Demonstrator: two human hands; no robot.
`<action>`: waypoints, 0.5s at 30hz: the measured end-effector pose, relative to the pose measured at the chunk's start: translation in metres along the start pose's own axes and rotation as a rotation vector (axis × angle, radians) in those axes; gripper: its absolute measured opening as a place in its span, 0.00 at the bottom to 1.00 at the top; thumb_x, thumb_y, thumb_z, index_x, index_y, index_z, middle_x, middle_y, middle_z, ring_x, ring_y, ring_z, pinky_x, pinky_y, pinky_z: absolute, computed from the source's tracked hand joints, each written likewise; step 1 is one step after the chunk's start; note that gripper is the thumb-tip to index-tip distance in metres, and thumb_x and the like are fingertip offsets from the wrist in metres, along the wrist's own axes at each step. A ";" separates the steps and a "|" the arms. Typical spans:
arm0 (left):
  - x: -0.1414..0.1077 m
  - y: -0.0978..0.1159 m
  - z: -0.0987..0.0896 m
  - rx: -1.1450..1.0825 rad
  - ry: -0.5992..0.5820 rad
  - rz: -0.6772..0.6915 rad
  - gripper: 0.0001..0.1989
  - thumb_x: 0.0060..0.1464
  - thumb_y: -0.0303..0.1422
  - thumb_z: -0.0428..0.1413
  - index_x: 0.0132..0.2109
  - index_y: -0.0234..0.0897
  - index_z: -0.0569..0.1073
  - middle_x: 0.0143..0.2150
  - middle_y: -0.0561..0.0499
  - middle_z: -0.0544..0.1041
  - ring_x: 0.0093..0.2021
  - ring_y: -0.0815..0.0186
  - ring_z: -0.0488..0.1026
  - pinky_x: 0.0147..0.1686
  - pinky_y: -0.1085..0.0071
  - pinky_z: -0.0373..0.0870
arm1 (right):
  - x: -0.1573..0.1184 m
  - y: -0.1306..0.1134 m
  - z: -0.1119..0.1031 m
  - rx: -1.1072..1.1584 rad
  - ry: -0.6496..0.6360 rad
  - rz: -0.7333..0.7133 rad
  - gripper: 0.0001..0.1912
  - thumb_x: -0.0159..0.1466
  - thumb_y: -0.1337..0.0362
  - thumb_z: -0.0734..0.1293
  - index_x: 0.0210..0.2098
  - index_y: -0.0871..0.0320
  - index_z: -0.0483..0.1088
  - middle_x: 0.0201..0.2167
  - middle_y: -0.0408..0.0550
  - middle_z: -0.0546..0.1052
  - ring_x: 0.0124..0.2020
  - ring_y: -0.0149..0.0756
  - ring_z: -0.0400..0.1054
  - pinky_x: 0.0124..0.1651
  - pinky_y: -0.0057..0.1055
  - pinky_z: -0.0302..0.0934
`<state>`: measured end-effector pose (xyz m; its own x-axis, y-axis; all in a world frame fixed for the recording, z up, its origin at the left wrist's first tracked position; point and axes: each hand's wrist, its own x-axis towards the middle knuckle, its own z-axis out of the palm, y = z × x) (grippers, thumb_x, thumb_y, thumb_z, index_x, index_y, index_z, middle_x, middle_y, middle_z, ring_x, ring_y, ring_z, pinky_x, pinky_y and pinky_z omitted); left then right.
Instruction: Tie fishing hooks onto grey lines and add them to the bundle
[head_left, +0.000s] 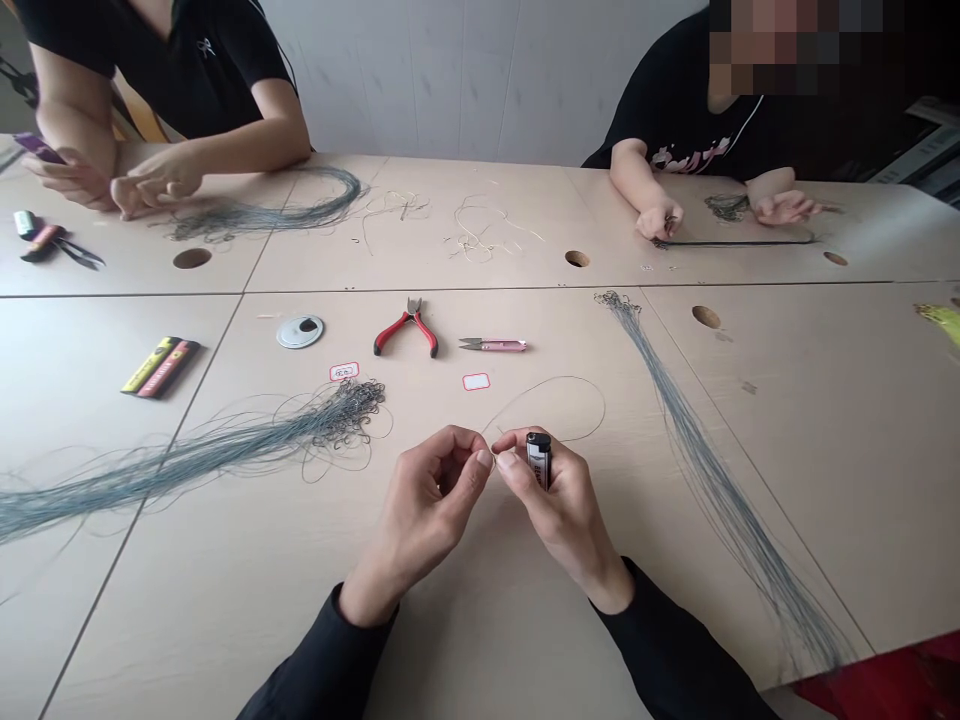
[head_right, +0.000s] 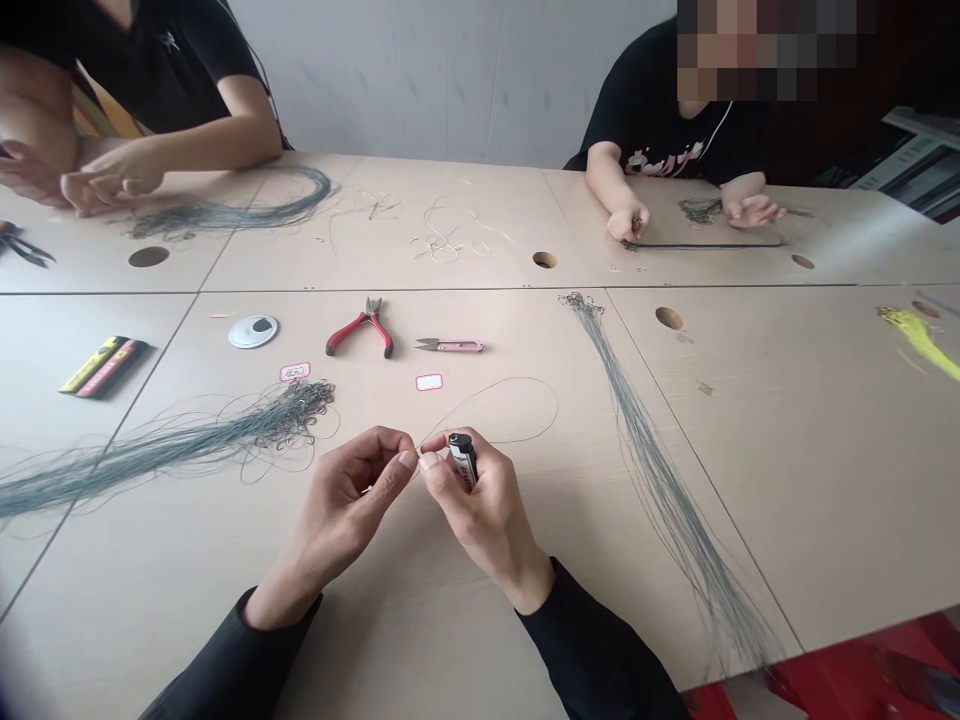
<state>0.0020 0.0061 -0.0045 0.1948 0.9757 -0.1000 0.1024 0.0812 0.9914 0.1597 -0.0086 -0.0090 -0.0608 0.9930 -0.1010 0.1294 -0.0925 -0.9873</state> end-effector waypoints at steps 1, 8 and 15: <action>0.000 -0.001 0.000 0.001 0.001 -0.004 0.14 0.65 0.42 0.56 0.35 0.37 0.72 0.26 0.57 0.64 0.24 0.72 0.55 0.23 0.74 0.52 | 0.000 0.000 0.000 -0.003 -0.011 -0.011 0.11 0.71 0.54 0.66 0.38 0.56 0.71 0.23 0.35 0.57 0.23 0.29 0.50 0.26 0.28 0.48; 0.000 -0.004 -0.002 -0.032 0.019 -0.027 0.13 0.64 0.42 0.56 0.35 0.37 0.72 0.27 0.56 0.64 0.26 0.71 0.56 0.25 0.73 0.54 | 0.001 0.002 -0.001 0.003 0.062 -0.040 0.16 0.74 0.53 0.64 0.34 0.56 0.70 0.22 0.35 0.56 0.24 0.28 0.49 0.28 0.28 0.50; 0.001 -0.005 -0.005 0.012 0.038 0.005 0.12 0.64 0.41 0.57 0.36 0.39 0.73 0.29 0.55 0.69 0.27 0.69 0.62 0.29 0.71 0.60 | -0.002 -0.007 -0.001 -0.003 -0.040 -0.003 0.14 0.71 0.54 0.67 0.37 0.58 0.73 0.24 0.37 0.61 0.25 0.28 0.52 0.28 0.28 0.50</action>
<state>-0.0028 0.0074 -0.0091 0.1577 0.9832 -0.0917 0.1134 0.0742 0.9908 0.1595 -0.0095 -0.0024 -0.1004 0.9896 -0.1030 0.1322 -0.0894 -0.9872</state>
